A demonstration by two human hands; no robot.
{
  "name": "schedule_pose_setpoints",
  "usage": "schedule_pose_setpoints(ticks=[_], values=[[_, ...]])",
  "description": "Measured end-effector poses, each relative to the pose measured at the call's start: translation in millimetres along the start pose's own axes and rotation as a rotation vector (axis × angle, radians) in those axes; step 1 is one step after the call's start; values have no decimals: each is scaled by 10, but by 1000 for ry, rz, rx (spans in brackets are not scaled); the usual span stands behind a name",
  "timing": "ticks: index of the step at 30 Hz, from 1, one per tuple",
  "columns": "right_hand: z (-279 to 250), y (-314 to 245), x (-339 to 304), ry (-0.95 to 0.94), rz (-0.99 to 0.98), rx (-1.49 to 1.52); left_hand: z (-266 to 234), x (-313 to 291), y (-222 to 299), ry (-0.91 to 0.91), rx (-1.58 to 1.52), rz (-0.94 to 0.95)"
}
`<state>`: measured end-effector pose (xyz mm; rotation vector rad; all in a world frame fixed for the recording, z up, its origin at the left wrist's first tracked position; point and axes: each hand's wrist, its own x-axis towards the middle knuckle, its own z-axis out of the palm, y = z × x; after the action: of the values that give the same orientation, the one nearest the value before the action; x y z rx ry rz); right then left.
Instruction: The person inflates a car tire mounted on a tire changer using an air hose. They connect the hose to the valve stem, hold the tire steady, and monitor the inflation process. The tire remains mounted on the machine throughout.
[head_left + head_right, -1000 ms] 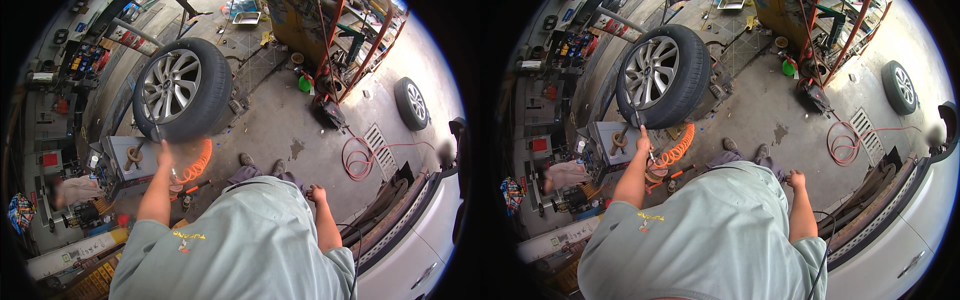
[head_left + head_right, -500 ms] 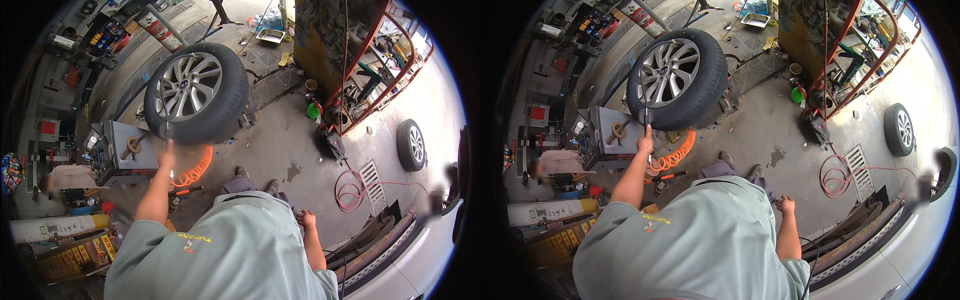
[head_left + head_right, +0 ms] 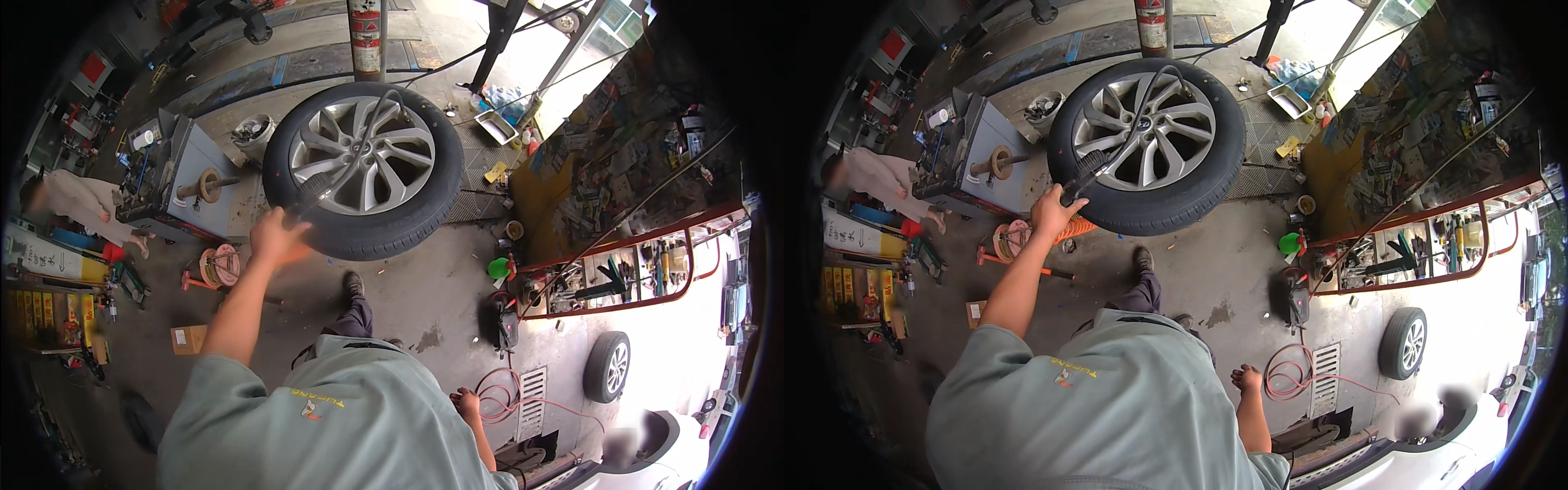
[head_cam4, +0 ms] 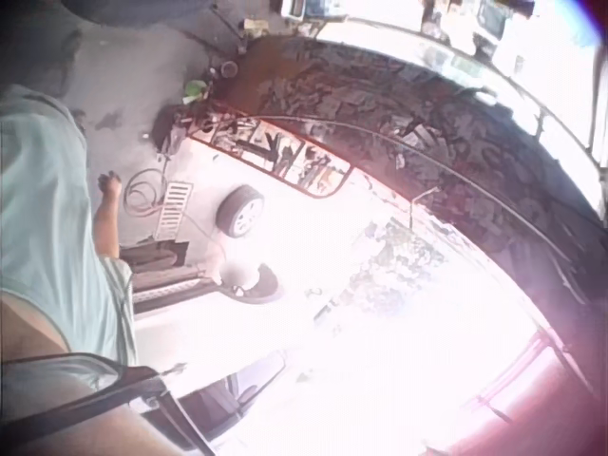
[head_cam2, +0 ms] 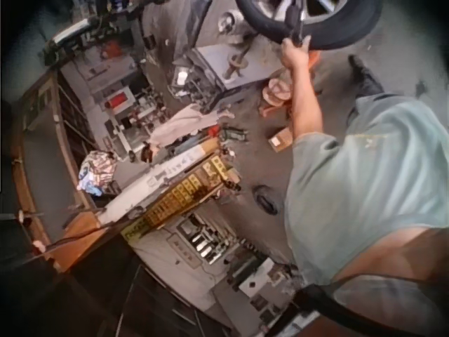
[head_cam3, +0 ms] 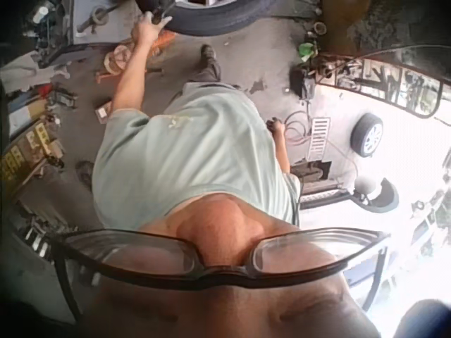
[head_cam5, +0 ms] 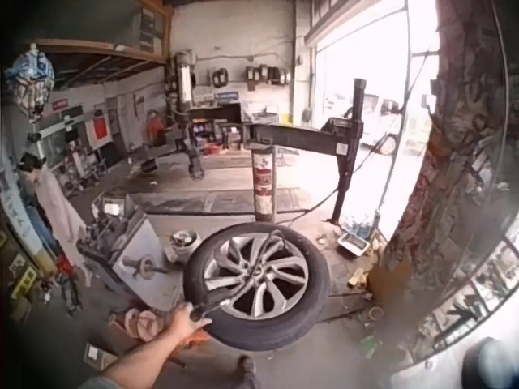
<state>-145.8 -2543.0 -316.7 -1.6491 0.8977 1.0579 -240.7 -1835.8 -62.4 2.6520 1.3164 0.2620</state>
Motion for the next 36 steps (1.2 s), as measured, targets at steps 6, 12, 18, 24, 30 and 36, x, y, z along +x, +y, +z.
schedule_pose_setpoints(ticks=[6, 12, 18, 24, 30, 36], values=[[738, -1390, -144, -16, -125, -131, 210, 382, -219, 1, -113, 101], [1853, -2624, -436, -76, -375, -118, 283, 771, -401, -45, -205, 185], [3530, -3573, -1952, -507, -586, -320, 258, 739, -311, -8, -217, 264], [4717, -3865, -2808, -824, -451, -189, 240, 682, -22, 32, -238, 305], [5044, -3898, -2638, -787, -545, -172, 173, 714, -106, -52, -309, 267], [4937, -3927, -2283, -914, -824, -286, -9, 994, -64, -696, -540, 183]])
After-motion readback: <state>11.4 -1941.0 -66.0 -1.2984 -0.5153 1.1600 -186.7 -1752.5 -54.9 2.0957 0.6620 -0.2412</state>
